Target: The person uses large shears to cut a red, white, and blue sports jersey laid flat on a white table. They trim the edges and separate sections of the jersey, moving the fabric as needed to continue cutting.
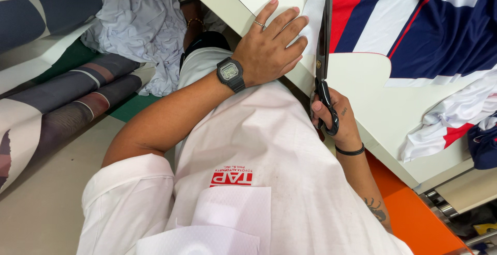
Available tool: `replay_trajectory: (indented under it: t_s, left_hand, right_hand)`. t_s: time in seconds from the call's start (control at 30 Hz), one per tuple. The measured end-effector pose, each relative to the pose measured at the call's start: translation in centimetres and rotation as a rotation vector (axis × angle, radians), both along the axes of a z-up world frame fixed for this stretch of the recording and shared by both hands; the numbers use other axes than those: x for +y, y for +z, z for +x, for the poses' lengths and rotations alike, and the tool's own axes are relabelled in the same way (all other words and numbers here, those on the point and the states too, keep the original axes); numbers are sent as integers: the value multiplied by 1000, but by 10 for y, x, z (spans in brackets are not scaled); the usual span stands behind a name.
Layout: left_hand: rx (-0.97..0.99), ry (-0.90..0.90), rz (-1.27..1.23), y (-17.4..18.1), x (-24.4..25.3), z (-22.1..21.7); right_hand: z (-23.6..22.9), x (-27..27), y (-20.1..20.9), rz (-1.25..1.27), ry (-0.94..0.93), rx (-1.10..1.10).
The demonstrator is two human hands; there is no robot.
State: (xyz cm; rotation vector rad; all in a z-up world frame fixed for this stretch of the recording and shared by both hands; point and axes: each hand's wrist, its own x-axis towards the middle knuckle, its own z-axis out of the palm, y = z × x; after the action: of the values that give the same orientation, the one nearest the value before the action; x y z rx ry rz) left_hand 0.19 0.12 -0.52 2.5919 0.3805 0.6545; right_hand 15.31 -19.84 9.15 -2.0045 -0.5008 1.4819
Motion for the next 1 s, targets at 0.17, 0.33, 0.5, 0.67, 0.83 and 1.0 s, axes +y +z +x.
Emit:
replay_trajectory:
  t_s: [0.17,0.33,0.5,0.67,0.83,1.0]
  left_hand:
    - [2,0,-2,0,-1,-1]
    - [-2,8,2,2,0,-1]
    - [-7,17,18,1,-1,-1]
    - [-17,30,30,4,0,0]
    - [-14,28,26,3,-1,-2]
    - [-15,27,22,0,-1,0]
  right_hand:
    - [4,-1,-2,-3,16,-9]
    - [7,-2,2,-17,23,21]
    - [12,7,3,121,-32,153]
    - [19,20,-3,122,-26,145]
    - [21,24,-4,139,0,139]
    - [25,29,-8,166,28,124]
